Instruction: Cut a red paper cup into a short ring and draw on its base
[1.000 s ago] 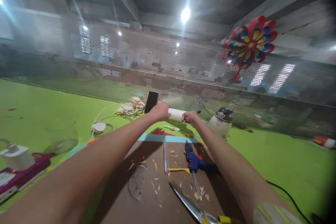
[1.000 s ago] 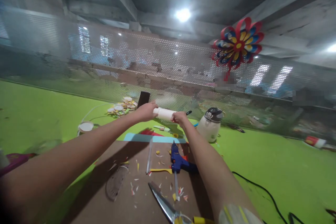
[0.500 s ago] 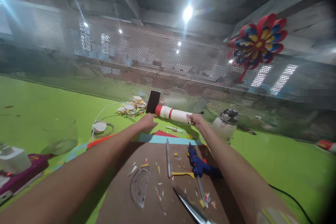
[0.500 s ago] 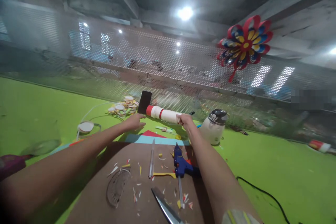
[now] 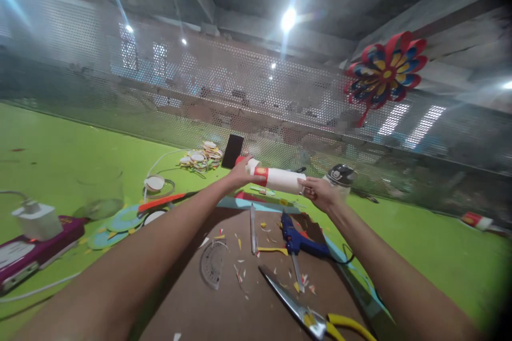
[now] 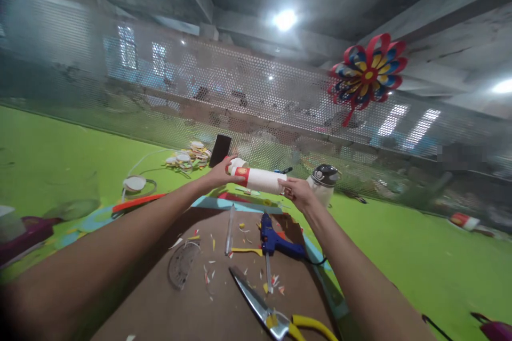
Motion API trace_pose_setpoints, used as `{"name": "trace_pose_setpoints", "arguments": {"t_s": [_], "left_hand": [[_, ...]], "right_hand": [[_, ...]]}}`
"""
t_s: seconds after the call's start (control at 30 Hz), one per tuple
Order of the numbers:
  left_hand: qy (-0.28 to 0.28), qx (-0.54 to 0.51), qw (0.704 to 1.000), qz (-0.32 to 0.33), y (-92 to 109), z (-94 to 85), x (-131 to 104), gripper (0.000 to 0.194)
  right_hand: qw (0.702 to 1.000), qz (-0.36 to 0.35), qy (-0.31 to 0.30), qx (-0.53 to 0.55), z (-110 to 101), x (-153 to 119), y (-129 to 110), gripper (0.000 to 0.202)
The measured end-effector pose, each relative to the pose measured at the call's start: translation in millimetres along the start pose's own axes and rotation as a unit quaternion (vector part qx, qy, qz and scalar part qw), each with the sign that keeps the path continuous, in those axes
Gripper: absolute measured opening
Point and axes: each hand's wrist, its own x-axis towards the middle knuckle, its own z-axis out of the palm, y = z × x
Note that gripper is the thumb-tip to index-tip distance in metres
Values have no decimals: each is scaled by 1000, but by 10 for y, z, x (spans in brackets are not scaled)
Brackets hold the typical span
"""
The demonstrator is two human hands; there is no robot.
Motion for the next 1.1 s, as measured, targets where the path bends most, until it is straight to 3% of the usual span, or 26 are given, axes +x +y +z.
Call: {"name": "trace_pose_setpoints", "arguments": {"t_s": [0.13,0.27,0.43,0.57,0.67,0.8,0.93,1.0,1.1], "left_hand": [[-64,-16,998,-13,86,-69,-133,74],[-100,33,994,-27,110,-150,-249,68],[-148,75,986,-17,185,-141,-425,80],[-193,71,978,-11,208,-112,-545,62],[-190,65,980,-8,192,-117,-585,60],[-175,65,982,-1,192,-133,-605,58],[-158,65,985,2,210,-153,-636,59],[-152,63,986,6,230,-167,-655,62],[-156,63,986,20,285,-186,-678,62]], "right_hand": [[998,-23,-47,-28,55,-213,-71,31],[994,-39,-80,-70,159,-380,-135,26],[984,-54,-103,-134,295,-550,-181,20],[973,-61,-106,-197,362,-651,-187,20],[959,-71,-109,-252,383,-719,-206,23],[934,-128,-79,-323,405,-775,-287,28],[897,-236,5,-374,435,-812,-378,23],[877,-279,26,-390,440,-847,-407,39],[855,-308,-23,-416,428,-911,-444,71]]}}
